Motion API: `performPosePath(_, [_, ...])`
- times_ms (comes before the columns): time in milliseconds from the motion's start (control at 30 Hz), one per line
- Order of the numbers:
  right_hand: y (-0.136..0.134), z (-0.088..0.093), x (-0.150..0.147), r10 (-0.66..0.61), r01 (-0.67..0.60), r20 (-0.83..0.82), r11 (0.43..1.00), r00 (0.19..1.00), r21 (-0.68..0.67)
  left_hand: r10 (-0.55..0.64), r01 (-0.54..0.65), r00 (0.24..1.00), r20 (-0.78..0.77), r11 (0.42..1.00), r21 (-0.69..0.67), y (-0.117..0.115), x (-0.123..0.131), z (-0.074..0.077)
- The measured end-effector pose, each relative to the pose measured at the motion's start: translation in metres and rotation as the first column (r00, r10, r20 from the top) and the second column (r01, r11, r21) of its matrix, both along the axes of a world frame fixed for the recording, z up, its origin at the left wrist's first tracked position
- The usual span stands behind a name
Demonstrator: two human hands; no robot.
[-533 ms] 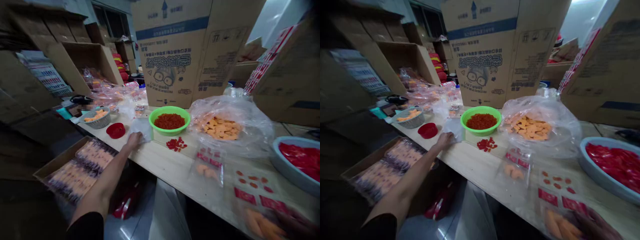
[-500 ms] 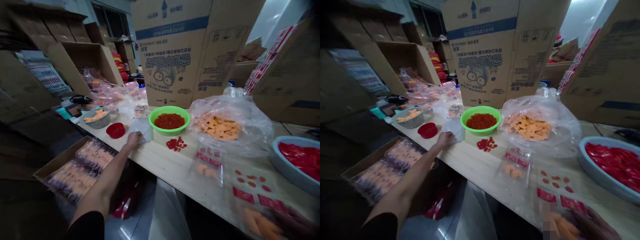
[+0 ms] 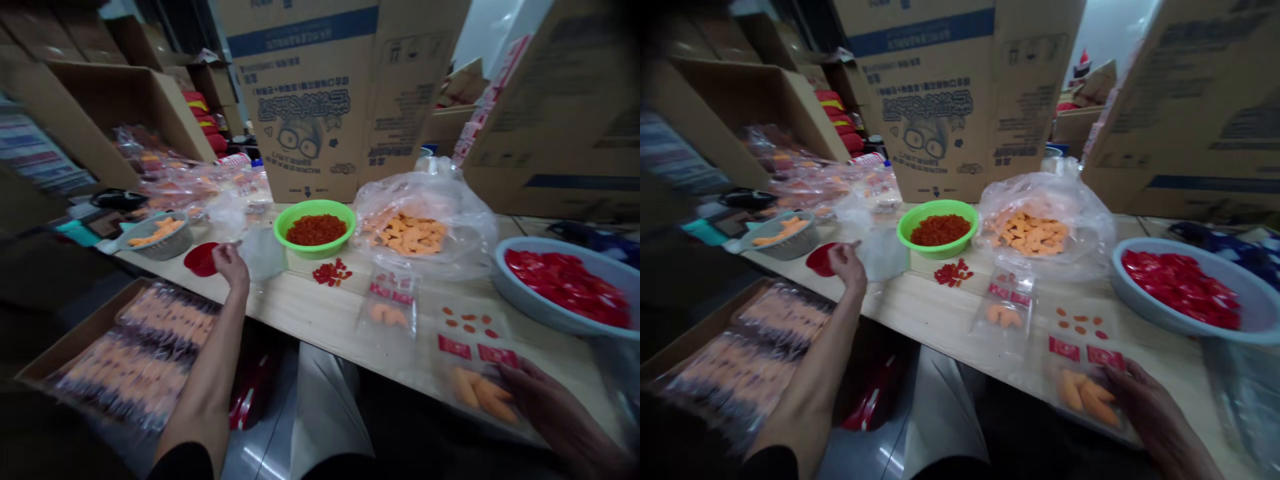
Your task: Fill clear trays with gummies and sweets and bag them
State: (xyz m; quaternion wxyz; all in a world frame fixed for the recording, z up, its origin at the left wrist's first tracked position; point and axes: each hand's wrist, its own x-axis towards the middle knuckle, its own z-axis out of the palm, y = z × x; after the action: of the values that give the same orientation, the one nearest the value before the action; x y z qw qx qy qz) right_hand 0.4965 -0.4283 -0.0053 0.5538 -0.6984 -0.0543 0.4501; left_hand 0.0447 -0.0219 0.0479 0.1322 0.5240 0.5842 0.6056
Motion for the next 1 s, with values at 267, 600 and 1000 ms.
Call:
performPosePath(267, [-0.027,0.016,0.029,-0.196,0.228,-0.14,0.937,0.971,0.266,-0.445,0.666,0.727,-0.522,0.64,0.383,-0.171,0.205,0.019])
performPosePath(600, [-0.117,0.048,0.059,-0.473,0.469,-0.077,0.816,0.878,0.337,-0.873,0.773,-0.236,-0.428,0.098,-0.627,-0.296,0.338,-0.051])
performPosePath(1000, [-0.121,0.053,0.03,-0.302,0.326,-0.124,0.862,0.945,0.389,-0.797,0.732,-0.463,-0.387,-0.098,-0.674,-0.267,0.354,-0.029])
